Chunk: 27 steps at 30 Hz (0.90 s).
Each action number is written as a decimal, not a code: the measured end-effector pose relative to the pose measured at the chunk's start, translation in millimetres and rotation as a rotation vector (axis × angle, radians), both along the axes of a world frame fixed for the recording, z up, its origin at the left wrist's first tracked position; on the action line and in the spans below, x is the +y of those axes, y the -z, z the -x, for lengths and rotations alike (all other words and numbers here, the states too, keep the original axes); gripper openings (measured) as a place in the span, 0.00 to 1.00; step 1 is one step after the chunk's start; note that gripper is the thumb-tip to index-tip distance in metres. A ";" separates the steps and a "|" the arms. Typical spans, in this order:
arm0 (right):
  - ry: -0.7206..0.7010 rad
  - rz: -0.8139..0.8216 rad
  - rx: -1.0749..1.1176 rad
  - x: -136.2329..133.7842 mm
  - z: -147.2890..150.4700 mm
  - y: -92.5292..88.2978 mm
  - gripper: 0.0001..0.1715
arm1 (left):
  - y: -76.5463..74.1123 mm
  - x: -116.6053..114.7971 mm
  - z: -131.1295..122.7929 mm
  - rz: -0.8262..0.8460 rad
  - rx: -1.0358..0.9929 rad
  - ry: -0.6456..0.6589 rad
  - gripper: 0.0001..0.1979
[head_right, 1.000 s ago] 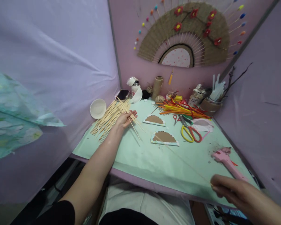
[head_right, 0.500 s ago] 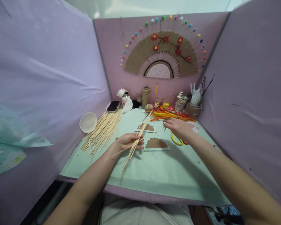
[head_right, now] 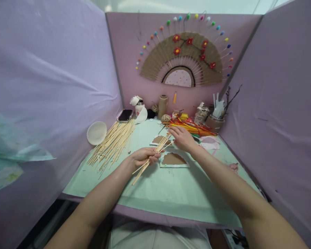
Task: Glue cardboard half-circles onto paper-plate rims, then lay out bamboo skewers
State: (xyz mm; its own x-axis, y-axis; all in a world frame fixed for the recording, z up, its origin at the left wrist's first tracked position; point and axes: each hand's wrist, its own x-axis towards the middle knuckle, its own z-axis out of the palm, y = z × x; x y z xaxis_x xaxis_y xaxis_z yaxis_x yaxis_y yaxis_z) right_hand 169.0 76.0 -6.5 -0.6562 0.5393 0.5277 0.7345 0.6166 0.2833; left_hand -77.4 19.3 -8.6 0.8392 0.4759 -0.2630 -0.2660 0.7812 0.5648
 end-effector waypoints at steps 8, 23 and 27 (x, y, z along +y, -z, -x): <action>-0.337 0.052 -0.039 -21.5 49.5 -4.6 0.12 | -11.4 -8.7 6.0 -0.060 -0.082 0.095 0.10; -0.556 0.926 1.354 -25.6 109.7 -90.6 0.24 | -18.7 25.4 37.4 -0.078 0.057 -1.021 0.06; -0.533 1.073 1.321 -30.6 126.5 -58.6 0.26 | -18.5 26.9 39.3 -0.047 0.092 -1.014 0.05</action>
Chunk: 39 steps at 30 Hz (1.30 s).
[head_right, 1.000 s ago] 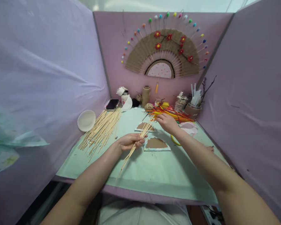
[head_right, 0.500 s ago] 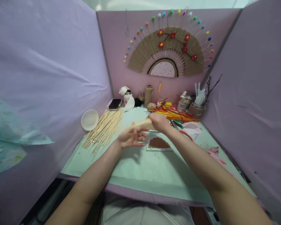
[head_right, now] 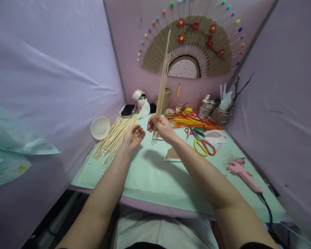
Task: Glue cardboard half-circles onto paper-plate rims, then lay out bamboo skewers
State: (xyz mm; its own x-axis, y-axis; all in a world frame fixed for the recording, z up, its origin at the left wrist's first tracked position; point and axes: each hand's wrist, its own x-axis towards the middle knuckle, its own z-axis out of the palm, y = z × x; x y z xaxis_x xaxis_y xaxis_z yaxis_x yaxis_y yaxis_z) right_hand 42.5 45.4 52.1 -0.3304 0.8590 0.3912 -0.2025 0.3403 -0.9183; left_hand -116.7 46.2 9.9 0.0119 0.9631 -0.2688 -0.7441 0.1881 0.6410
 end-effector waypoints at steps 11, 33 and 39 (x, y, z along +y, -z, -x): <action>-0.041 0.051 0.001 -2.6 14.3 46.2 0.22 | 6.6 2.0 -1.4 -0.025 0.088 0.024 0.05; -0.111 0.173 0.097 -4.9 3.1 38.3 0.18 | 11.1 -9.5 -25.2 -0.256 0.298 0.209 0.11; -0.144 0.438 0.174 -3.3 -17.9 38.1 0.15 | 16.0 -17.7 -29.8 -0.171 0.183 0.717 0.31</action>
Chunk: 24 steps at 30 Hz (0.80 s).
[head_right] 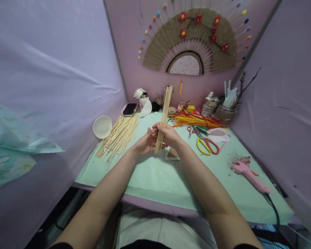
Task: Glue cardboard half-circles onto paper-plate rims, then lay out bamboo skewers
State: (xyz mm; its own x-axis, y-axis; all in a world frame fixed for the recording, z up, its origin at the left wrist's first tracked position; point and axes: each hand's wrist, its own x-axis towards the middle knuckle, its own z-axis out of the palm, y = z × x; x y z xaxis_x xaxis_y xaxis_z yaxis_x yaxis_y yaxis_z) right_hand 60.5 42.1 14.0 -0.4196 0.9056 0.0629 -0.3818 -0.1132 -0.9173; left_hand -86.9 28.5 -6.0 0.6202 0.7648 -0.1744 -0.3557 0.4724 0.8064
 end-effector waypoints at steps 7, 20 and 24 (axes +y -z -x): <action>-0.029 -0.049 -0.180 5.5 -16.8 8.0 0.14 | 6.4 2.2 2.9 0.046 0.114 0.216 0.39; -0.170 0.027 -0.217 4.0 -9.6 20.6 0.17 | 15.2 -10.0 -15.2 -0.005 -0.035 0.164 0.10; -0.227 0.033 -0.285 -1.5 -13.7 17.5 0.22 | 18.8 -11.1 -20.3 -0.030 -0.057 0.121 0.09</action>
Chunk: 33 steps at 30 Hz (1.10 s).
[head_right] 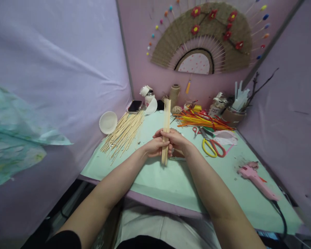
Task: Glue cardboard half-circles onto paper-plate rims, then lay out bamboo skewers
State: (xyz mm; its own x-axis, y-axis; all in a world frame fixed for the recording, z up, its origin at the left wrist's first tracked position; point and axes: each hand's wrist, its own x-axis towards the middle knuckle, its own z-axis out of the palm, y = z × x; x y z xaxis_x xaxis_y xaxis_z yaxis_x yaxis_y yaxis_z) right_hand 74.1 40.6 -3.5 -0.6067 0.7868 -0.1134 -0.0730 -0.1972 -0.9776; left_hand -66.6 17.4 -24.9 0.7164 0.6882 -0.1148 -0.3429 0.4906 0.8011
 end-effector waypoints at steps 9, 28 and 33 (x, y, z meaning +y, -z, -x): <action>0.294 -0.365 -0.208 30.7 6.1 7.1 0.21 | -23.0 -20.0 4.2 -0.200 -0.139 0.316 0.21; -0.773 -1.968 -1.037 82.9 136.9 5.0 0.11 | -15.8 -18.4 0.7 -0.198 -0.068 1.018 0.18; -0.837 -1.971 -0.977 89.1 136.1 3.2 0.11 | -17.6 -18.1 3.4 -0.216 -0.079 0.983 0.18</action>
State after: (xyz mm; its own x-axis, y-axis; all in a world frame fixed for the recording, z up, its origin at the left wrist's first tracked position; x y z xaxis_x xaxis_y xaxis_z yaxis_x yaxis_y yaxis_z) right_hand -61.9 129.7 -6.8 -0.9865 -0.0214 -0.1621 -0.0781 0.9327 0.3522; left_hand -70.0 -0.7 -7.2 0.9774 -0.2107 0.0144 0.0798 0.4313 0.8987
